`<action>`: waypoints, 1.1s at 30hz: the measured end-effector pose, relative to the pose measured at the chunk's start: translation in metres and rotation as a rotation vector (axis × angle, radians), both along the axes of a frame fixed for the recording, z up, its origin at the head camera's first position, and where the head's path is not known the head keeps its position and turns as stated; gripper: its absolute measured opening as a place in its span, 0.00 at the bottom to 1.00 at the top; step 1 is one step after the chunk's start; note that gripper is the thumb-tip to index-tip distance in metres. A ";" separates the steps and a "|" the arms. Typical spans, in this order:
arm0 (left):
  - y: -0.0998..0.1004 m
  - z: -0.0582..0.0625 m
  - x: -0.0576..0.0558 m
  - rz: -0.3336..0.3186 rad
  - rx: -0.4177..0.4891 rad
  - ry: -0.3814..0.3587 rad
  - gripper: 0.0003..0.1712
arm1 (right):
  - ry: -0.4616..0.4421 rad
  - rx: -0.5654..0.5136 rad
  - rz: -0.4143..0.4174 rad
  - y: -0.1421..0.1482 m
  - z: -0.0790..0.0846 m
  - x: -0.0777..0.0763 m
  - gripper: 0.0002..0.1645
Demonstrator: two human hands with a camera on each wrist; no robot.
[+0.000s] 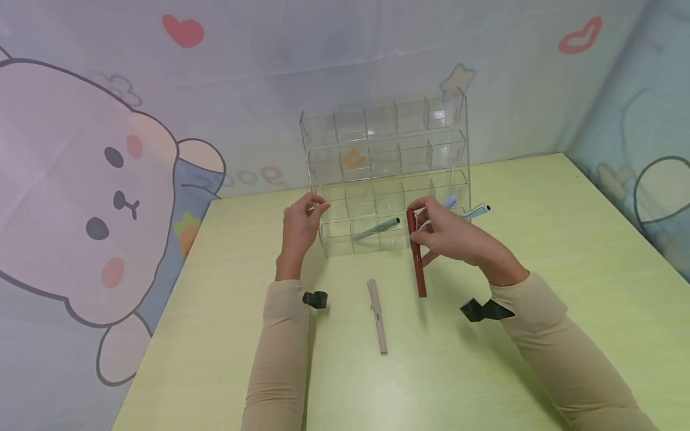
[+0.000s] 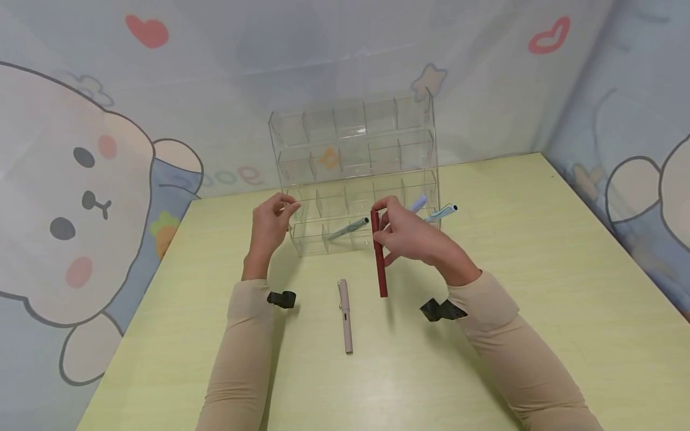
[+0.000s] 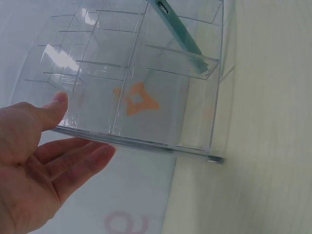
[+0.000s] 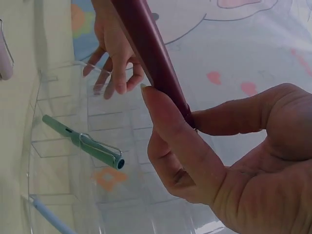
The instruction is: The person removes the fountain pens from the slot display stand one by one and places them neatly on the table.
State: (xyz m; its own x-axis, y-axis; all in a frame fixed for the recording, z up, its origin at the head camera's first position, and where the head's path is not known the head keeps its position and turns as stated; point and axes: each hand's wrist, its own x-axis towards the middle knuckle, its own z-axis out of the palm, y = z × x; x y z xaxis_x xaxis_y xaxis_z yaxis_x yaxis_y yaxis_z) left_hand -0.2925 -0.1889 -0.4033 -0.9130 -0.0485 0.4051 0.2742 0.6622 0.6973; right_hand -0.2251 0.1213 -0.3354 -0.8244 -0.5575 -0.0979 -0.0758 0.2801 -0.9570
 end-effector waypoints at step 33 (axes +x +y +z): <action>-0.001 -0.001 -0.001 -0.008 0.003 -0.006 0.13 | -0.126 0.290 0.106 -0.050 -0.072 -0.008 0.30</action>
State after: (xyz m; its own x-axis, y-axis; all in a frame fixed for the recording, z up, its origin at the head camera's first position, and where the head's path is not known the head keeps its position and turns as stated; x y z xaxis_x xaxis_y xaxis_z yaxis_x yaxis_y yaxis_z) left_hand -0.2939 -0.1895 -0.4046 -0.9159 -0.0421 0.3992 0.2754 0.6576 0.7012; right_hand -0.2329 0.0713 -0.4073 -0.7345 -0.5738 -0.3624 -0.0053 0.5389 -0.8424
